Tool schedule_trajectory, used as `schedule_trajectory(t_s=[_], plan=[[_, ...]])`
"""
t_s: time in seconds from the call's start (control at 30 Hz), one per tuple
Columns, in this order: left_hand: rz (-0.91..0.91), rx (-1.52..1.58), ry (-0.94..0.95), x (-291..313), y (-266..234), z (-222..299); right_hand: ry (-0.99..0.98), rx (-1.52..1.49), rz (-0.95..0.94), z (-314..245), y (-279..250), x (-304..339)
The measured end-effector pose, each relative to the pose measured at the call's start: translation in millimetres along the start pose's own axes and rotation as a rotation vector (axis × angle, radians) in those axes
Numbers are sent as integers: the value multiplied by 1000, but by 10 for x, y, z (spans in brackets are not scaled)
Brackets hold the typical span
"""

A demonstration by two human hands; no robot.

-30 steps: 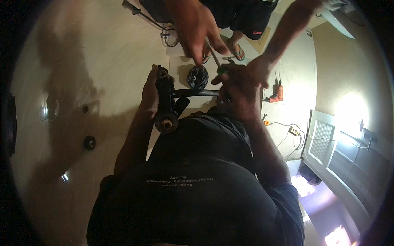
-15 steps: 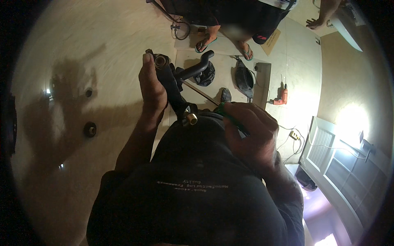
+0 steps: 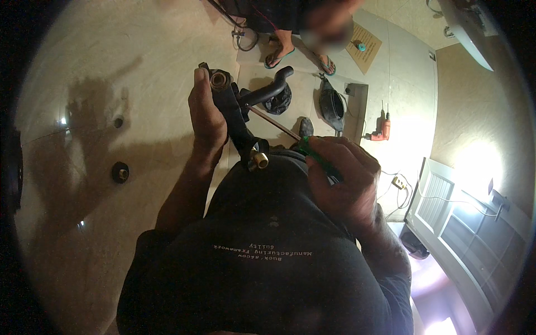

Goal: The person removes a wall cap using a wrench, applies sealant tape to a threaded pipe fitting, and positions a black faucet manifold against the wall.

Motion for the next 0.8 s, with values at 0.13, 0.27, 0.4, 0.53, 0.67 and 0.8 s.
schedule_trajectory(t_s=[0.13, 0.27, 0.4, 0.53, 0.67, 0.8], plan=[[-13, 40, -25, 1, 23, 5, -1, -4, -6, 14, 11, -18], [9, 90, -17, 19, 51, 102, -61, 141, -21, -49, 10, -60], [34, -61, 80, 52, 76, 211, -161, 346, -60, -239, -22, -124], [24, -14, 73, 42, 96, 132, -212, 493, -115, -283, 11, -119], [11, 3, 94, 39, 122, 182, -185, 351, -156, -207, 64, -139], [27, -50, 110, 44, 85, 154, 93, 127, -227, -136, 64, -173]])
Point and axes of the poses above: each hand's wrist, its own x-axis away from the middle knuckle, its own y-axis out of the palm, z = x × y, the point moved 7 cm from there along -x, towards the middle knuckle, and after that the axes turned 15 degrees about -z, right-handed, at the moved point
